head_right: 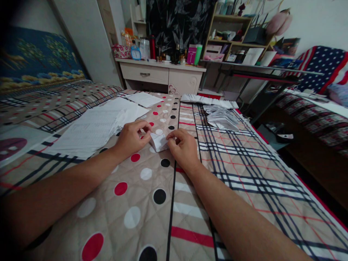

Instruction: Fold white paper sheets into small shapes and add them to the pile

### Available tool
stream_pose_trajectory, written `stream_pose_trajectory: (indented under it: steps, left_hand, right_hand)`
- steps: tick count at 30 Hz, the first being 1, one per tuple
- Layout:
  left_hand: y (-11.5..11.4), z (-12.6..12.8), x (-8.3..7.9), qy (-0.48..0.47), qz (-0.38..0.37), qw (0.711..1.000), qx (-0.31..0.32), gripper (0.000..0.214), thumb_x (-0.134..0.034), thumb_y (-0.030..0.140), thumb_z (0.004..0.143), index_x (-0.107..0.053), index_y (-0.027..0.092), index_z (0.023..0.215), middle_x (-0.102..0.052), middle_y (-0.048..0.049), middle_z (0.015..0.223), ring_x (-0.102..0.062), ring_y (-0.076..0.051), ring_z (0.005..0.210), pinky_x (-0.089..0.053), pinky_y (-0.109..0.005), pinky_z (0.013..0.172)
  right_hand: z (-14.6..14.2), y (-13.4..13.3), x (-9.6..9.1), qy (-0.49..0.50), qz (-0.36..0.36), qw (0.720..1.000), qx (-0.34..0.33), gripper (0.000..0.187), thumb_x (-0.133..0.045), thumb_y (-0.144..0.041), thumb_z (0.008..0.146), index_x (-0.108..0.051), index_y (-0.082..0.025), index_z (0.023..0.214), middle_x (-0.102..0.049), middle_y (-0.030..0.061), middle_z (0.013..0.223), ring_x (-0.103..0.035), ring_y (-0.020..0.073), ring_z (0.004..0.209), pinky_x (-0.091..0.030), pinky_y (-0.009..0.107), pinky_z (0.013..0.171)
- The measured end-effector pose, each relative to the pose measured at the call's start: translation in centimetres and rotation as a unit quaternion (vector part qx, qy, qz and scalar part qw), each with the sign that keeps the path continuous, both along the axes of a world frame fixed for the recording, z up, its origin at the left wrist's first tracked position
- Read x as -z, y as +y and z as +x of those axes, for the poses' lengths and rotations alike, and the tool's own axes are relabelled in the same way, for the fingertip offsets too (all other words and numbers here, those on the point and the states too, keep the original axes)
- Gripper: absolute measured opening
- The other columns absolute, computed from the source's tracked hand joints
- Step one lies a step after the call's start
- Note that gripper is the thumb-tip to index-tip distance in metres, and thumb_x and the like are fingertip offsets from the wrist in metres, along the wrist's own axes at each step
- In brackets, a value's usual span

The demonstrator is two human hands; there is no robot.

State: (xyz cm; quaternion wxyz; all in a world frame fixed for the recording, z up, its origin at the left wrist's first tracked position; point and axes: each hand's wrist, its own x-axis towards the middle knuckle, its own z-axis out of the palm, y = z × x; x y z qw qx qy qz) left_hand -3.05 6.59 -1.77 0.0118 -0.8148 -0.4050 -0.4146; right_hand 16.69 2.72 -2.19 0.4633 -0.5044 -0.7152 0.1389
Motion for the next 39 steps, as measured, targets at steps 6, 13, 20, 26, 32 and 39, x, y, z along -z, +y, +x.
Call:
stream_pose_trajectory:
  steps: [6,13,20,26,32,39]
  left_hand:
    - [-1.7,-0.3,-0.5,0.154,0.053,0.984,0.07,0.02,-0.053,0.01,0.075,-0.068,0.02,0.082,-0.066,-0.0055,0.1,-0.061,-0.022,0.092,-0.047,-0.035,0.081]
    - [-2.1,-0.7,-0.7,0.196,0.013,0.976,0.096,0.011,-0.066,0.03,0.078,-0.066,0.02,0.082,-0.062,-0.0073,0.12,-0.056,-0.027,0.11,-0.045,-0.042,0.092]
    - [-0.9,-0.9,0.0,0.187,-0.01,0.978,0.097,0.023,-0.07,0.04,0.078,-0.063,0.018,0.078,-0.066,-0.0067,0.102,-0.058,-0.024,0.1,-0.047,-0.037,0.084]
    - [-0.7,-0.7,0.7,0.116,-0.035,0.987,0.101,0.025,-0.07,0.038,0.078,-0.059,0.016,0.07,-0.061,-0.0018,0.069,-0.056,-0.016,0.068,-0.04,-0.026,0.062]
    - [-0.6,-0.3,0.9,-0.027,-0.108,0.989,0.098,0.032,-0.072,0.03,0.075,-0.051,0.015,0.056,-0.042,0.0063,0.05,-0.037,-0.006,0.048,-0.026,-0.021,0.047]
    - [-1.1,0.2,0.3,-0.103,-0.145,0.979,0.1,0.034,-0.074,0.028,0.069,-0.047,0.015,0.053,-0.044,0.0064,0.049,-0.037,-0.005,0.047,-0.027,-0.019,0.045]
  right_hand:
    - [0.5,-0.7,-0.4,-0.065,-0.03,0.997,-0.027,0.008,-0.064,-0.021,0.074,-0.068,-0.02,0.081,-0.064,0.0023,0.086,-0.056,0.0137,0.067,-0.041,0.026,0.06]
    - [1.4,-0.2,0.2,-0.052,-0.081,0.995,0.003,0.014,-0.072,-0.03,0.073,-0.064,-0.019,0.075,-0.062,-0.0008,0.07,-0.053,0.013,0.06,-0.038,0.025,0.057]
    - [2.1,0.0,0.0,-0.116,-0.055,0.992,0.002,0.016,-0.073,-0.032,0.073,-0.065,-0.019,0.077,-0.066,0.0019,0.081,-0.056,0.0149,0.068,-0.039,0.027,0.062]
    - [2.0,0.1,0.0,-0.081,-0.062,0.994,-0.044,0.022,-0.076,-0.035,0.071,-0.062,-0.018,0.065,-0.066,0.0028,0.08,-0.056,0.0152,0.068,-0.039,0.027,0.062]
    - [2.0,0.3,0.1,0.059,-0.149,0.986,-0.049,0.029,-0.074,-0.039,0.07,-0.056,-0.018,0.061,-0.05,-0.0042,0.055,-0.039,0.0103,0.052,-0.028,0.025,0.05]
    - [1.1,-0.2,-0.2,0.086,-0.099,0.991,-0.035,0.032,-0.074,-0.034,0.07,-0.049,-0.019,0.057,-0.05,-0.0037,0.058,-0.04,0.0096,0.054,-0.029,0.024,0.051]
